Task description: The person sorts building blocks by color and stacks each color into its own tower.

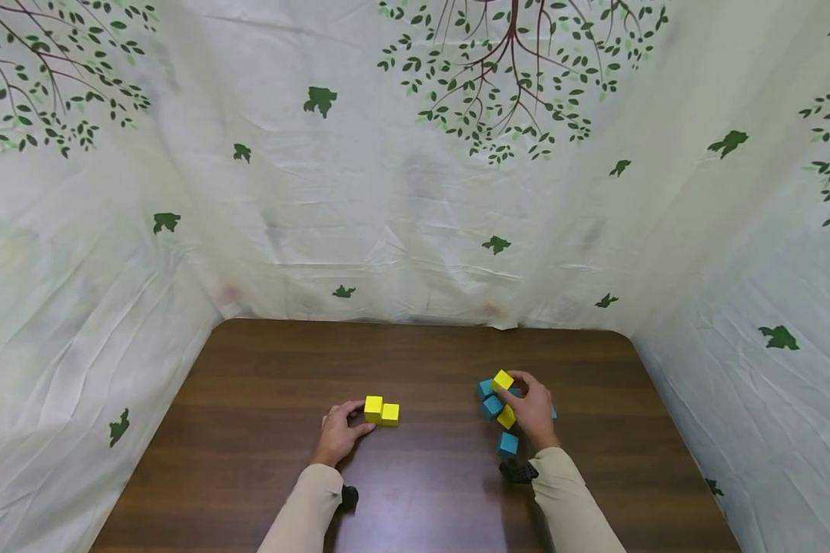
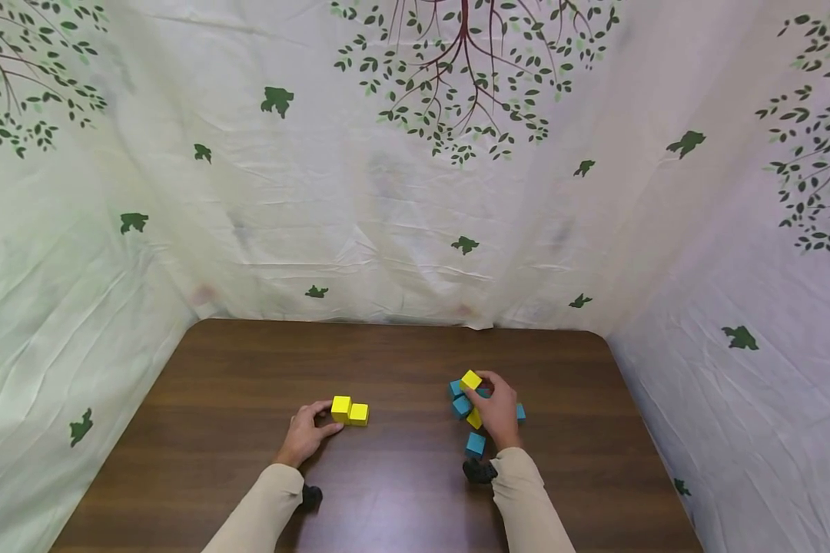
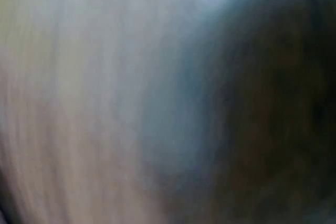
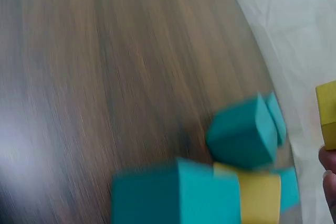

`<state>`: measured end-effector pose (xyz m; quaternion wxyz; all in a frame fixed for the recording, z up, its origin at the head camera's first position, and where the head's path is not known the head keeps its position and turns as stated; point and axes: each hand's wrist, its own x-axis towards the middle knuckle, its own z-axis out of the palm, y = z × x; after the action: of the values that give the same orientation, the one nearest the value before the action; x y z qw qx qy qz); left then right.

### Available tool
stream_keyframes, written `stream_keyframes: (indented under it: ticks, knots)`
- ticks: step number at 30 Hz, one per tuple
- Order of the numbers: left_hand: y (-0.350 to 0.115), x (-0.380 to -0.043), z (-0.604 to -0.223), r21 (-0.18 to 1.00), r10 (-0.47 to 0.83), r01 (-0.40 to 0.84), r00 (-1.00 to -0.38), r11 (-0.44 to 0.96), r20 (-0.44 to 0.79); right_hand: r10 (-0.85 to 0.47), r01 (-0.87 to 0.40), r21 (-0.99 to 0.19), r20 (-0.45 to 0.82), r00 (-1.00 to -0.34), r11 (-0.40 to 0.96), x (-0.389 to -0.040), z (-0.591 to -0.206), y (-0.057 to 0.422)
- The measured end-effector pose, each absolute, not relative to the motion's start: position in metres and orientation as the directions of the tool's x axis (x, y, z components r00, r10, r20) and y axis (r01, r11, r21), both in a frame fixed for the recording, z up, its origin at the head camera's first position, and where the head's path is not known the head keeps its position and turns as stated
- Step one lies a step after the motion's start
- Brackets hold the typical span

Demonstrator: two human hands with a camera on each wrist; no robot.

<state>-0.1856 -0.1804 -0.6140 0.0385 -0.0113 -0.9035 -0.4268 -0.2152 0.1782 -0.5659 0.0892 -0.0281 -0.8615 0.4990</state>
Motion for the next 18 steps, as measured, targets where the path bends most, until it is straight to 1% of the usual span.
stream_keyframes:
  ticks: [6, 13, 18]
  knots:
    - [-0.18, -0.185, -0.614, 0.773, -0.014, 0.048, -0.997, 0.633, 0.073, 0.089, -0.075, -0.864, 0.137, -0.987, 0.498, -0.213, -0.566, 0.149]
    - [-0.179, -0.185, -0.615, 0.773, -0.024, 0.056, -0.996, 0.631, 0.092, 0.035, -0.12, -0.888, 0.151, -0.988, 0.444, -0.211, -0.571, 0.119]
    - [-0.178, -0.186, -0.613, 0.775, -0.021, 0.057, -0.996, 0.629, 0.09, -0.007, -0.149, -0.888, 0.162, -0.987, 0.436, -0.211, -0.574, 0.1]
